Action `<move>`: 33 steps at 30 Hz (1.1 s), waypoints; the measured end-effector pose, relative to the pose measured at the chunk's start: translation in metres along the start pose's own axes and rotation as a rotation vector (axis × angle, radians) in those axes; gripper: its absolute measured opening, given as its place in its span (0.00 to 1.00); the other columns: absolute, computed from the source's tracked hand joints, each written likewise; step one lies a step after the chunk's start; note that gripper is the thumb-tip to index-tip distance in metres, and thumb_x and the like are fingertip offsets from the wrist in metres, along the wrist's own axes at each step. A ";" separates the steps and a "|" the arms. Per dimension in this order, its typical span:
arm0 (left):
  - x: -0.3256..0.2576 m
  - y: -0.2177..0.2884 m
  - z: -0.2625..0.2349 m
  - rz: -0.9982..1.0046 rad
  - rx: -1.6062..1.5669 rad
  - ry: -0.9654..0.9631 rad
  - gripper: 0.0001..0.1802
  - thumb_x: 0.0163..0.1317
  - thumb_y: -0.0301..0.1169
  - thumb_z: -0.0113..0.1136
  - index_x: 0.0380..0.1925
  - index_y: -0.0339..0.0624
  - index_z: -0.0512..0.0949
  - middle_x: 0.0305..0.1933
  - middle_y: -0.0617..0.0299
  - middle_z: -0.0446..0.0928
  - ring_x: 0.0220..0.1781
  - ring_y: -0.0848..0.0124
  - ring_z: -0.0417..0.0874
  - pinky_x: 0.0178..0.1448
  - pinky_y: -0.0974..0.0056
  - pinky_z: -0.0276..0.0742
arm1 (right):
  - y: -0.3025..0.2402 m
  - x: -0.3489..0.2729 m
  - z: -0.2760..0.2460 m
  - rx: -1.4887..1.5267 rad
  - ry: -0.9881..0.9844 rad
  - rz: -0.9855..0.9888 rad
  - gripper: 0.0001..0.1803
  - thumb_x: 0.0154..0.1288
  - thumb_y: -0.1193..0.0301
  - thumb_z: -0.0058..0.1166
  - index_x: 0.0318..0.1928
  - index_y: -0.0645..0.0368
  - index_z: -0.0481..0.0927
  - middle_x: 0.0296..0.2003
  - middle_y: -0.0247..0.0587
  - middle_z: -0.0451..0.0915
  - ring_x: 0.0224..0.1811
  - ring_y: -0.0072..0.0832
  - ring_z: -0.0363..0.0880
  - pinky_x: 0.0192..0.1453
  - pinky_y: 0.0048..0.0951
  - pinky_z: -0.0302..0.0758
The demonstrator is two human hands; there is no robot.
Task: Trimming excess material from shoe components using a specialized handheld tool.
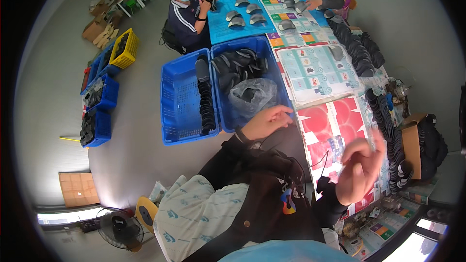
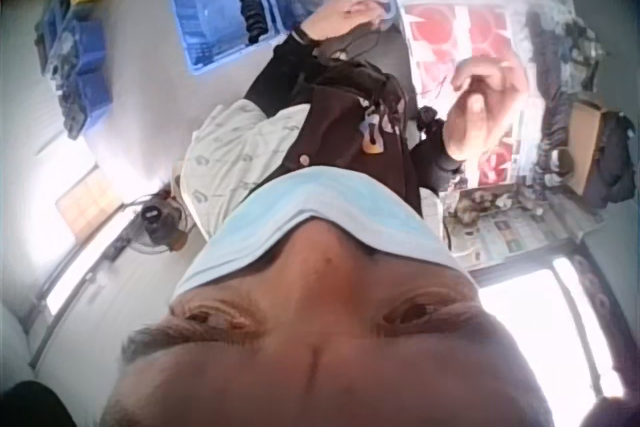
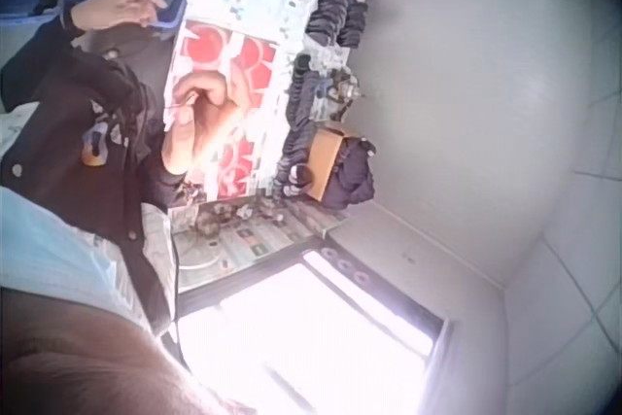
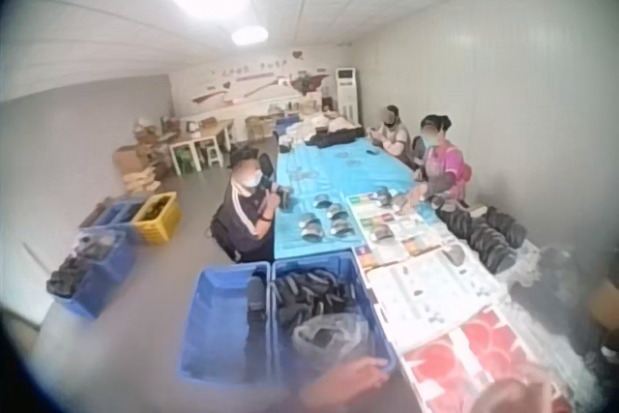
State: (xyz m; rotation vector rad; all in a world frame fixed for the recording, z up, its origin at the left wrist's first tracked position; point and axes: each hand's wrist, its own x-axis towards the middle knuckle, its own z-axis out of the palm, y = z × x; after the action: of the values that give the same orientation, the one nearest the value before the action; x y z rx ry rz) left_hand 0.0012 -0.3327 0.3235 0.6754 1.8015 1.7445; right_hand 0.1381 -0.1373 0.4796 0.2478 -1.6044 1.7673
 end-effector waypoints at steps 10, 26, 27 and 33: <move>0.028 0.029 0.112 0.591 0.272 0.478 0.39 0.66 0.53 0.53 0.66 0.31 0.65 0.54 0.44 0.79 0.52 0.55 0.81 0.55 0.56 0.78 | 0.040 0.004 0.050 0.519 -0.333 0.650 0.54 0.60 0.31 0.54 0.64 0.71 0.66 0.61 0.55 0.72 0.60 0.41 0.75 0.61 0.39 0.74; 0.014 0.049 0.025 0.087 0.273 -0.202 0.29 0.73 0.39 0.56 0.67 0.34 0.67 0.58 0.50 0.78 0.59 0.64 0.81 0.62 0.57 0.77 | -0.005 0.028 -0.057 -0.328 0.408 -0.208 0.37 0.78 0.49 0.34 0.65 0.75 0.64 0.23 0.38 0.75 0.24 0.26 0.70 0.41 0.23 0.67; 0.012 0.046 0.019 0.088 0.269 -0.190 0.29 0.73 0.39 0.56 0.67 0.34 0.67 0.58 0.50 0.78 0.59 0.64 0.81 0.62 0.57 0.77 | 0.002 0.032 -0.065 -0.202 0.306 0.008 0.40 0.78 0.45 0.27 0.57 0.76 0.69 0.20 0.38 0.73 0.23 0.28 0.70 0.50 0.29 0.68; 0.007 0.010 -0.019 -0.129 -0.836 -0.419 0.44 0.74 0.67 0.30 0.52 0.32 0.75 0.26 0.53 0.80 0.27 0.66 0.82 0.64 0.48 0.76 | 0.071 0.031 -0.055 0.685 -0.653 0.752 0.58 0.73 0.32 0.07 0.25 0.72 0.81 0.11 0.39 0.69 0.10 0.29 0.67 0.67 0.55 0.70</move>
State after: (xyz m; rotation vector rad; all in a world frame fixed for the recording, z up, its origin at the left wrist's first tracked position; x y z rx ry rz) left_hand -0.0169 -0.3417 0.3336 0.4900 0.7108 1.8685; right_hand 0.0897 -0.0716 0.4309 0.6569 -1.5412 3.0467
